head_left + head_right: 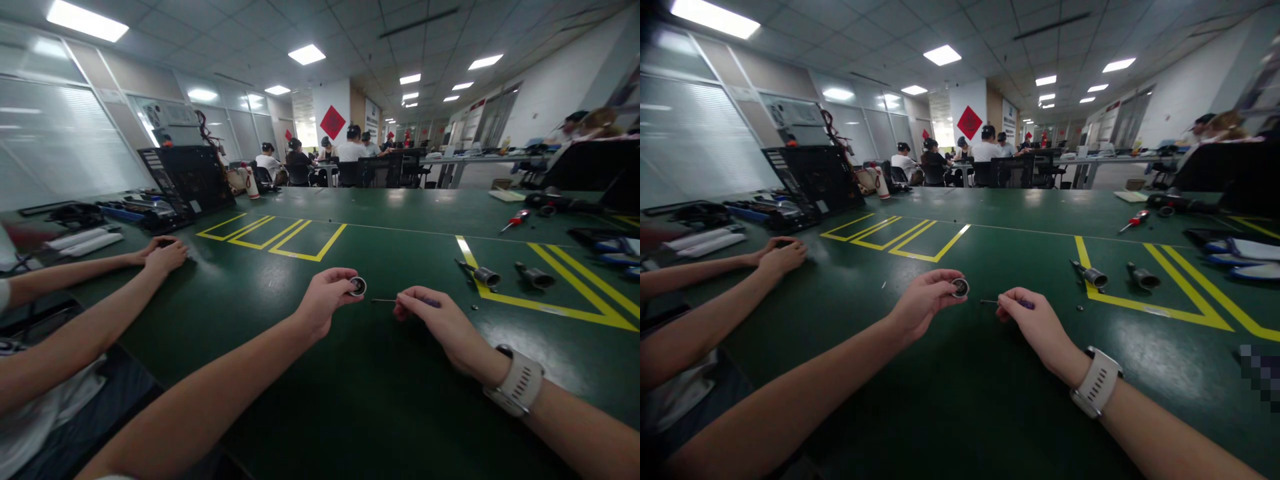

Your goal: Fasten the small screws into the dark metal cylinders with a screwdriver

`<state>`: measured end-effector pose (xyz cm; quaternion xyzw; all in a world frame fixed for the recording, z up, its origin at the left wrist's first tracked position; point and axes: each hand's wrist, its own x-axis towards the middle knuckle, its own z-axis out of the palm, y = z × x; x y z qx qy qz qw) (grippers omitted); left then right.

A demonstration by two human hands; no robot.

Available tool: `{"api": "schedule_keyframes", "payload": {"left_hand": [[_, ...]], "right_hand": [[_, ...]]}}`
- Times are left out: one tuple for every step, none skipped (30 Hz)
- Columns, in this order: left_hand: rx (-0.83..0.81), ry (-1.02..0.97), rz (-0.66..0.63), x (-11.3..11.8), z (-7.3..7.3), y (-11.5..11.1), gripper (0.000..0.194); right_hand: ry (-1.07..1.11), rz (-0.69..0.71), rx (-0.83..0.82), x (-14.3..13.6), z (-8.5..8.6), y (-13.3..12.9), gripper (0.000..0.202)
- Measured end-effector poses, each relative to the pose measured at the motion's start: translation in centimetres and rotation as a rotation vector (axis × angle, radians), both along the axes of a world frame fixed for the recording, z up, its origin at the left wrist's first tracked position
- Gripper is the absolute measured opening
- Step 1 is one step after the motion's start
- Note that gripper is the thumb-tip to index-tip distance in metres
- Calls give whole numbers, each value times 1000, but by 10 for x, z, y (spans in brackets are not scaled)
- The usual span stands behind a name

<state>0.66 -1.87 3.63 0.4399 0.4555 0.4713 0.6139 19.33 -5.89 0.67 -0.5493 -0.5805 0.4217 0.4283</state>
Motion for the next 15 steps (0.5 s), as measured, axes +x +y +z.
{"api": "schedule_keyframes", "payload": {"left_hand": [[-3, 0, -7, 0, 0, 0, 20], [-10, 1, -15, 0, 0, 0, 20], [-18, 1, -23, 0, 0, 0, 21], [-26, 2, -31, 0, 0, 0, 22], [-32, 2, -36, 0, 0, -1, 22], [-36, 1, -38, 0, 0, -1, 22], [-40, -1, -40, 0, 0, -1, 23], [-41, -4, -42, 0, 0, -2, 24], [-42, -8, -45, 0, 0, -2, 24], [-43, -13, -47, 0, 0, -2, 25], [-43, -17, -48, 1, 0, -2, 25], [-43, -20, -47, 1, 0, -2, 25], [-42, -22, -45, 1, -1, -3, 25], [-40, -23, -41, 1, -1, -3, 24], [-40, -23, -39, 1, -1, -3, 24]], "right_hand": [[-64, -1, 11, 1, 5, -1, 27], [-136, -1, 17, 2, 10, -2, 27], [-218, -9, 24, 3, 15, -4, 27], [-293, -8, 17, 3, 21, -6, 27], [-348, -1, 10, 3, 25, -7, 26], [-391, 1, 7, 3, 28, -9, 26], [-418, 1, 8, 2, 29, -10, 26], [-433, -3, 19, 1, 29, -12, 25], [-439, -10, 39, -1, 27, -13, 25], [-436, -19, 62, -2, 25, -14, 26], [-421, -25, 89, -3, 22, -15, 26], [-398, -25, 121, -3, 19, -17, 27], [-368, -26, 162, -3, 17, -19, 28], [-334, -33, 214, -2, 15, -21, 29], [-296, -42, 276, -2, 14, -24, 29]]}}
